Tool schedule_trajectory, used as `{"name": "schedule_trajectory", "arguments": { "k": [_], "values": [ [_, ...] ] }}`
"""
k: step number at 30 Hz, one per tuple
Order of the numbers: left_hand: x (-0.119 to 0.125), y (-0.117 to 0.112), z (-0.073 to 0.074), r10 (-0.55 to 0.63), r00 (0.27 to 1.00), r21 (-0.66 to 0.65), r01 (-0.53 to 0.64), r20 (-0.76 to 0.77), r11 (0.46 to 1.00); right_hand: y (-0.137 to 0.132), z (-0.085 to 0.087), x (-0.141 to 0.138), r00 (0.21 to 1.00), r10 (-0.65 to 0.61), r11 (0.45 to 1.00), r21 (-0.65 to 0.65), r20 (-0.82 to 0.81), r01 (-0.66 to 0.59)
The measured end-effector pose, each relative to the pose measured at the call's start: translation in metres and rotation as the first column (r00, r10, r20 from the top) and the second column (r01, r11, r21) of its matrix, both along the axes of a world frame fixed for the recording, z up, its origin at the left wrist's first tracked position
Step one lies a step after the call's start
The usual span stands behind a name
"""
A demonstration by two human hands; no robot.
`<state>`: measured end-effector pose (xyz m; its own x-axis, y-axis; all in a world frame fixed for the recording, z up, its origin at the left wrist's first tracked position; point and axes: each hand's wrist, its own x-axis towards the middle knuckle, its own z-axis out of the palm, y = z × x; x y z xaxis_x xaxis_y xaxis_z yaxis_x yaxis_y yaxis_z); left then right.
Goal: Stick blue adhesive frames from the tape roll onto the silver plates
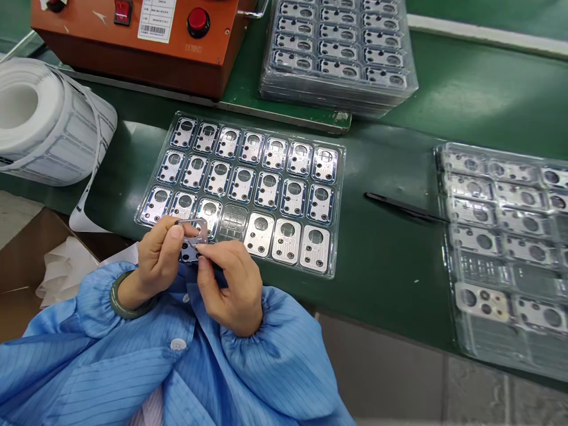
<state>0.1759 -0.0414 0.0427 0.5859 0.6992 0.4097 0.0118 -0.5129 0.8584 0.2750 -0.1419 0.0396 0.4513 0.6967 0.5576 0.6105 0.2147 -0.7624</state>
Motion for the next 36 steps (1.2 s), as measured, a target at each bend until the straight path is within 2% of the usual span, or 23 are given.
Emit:
{"name": "schedule_trajectory", "arguments": {
  "k": [9,16,30,34,36],
  "values": [
    [0.001,0.000,-0.003,0.026,0.999,0.017,-0.026,-0.022,1.000,-0.002,0.000,0.000,0.996,-0.036,0.999,0.000,0.076,0.036],
    [0.003,0.000,0.000,0.087,0.995,0.045,-0.085,-0.055,0.995,-0.002,-0.001,0.002,0.980,-0.147,0.989,0.013,0.138,0.146],
    [0.002,0.002,0.000,0.047,0.996,-0.046,-0.050,-0.070,0.998,0.002,-0.005,0.015,0.969,-0.080,0.996,0.057,0.235,0.068],
    [0.000,0.002,-0.003,0.020,0.998,-0.044,-0.023,-0.067,0.999,0.003,-0.012,0.023,0.925,-0.081,0.994,0.094,0.371,0.049],
    [-0.001,0.002,-0.004,-0.005,0.999,-0.044,0.003,-0.051,0.999,0.003,-0.018,0.026,0.935,-0.108,0.991,0.113,0.339,0.073]
  ]
}}
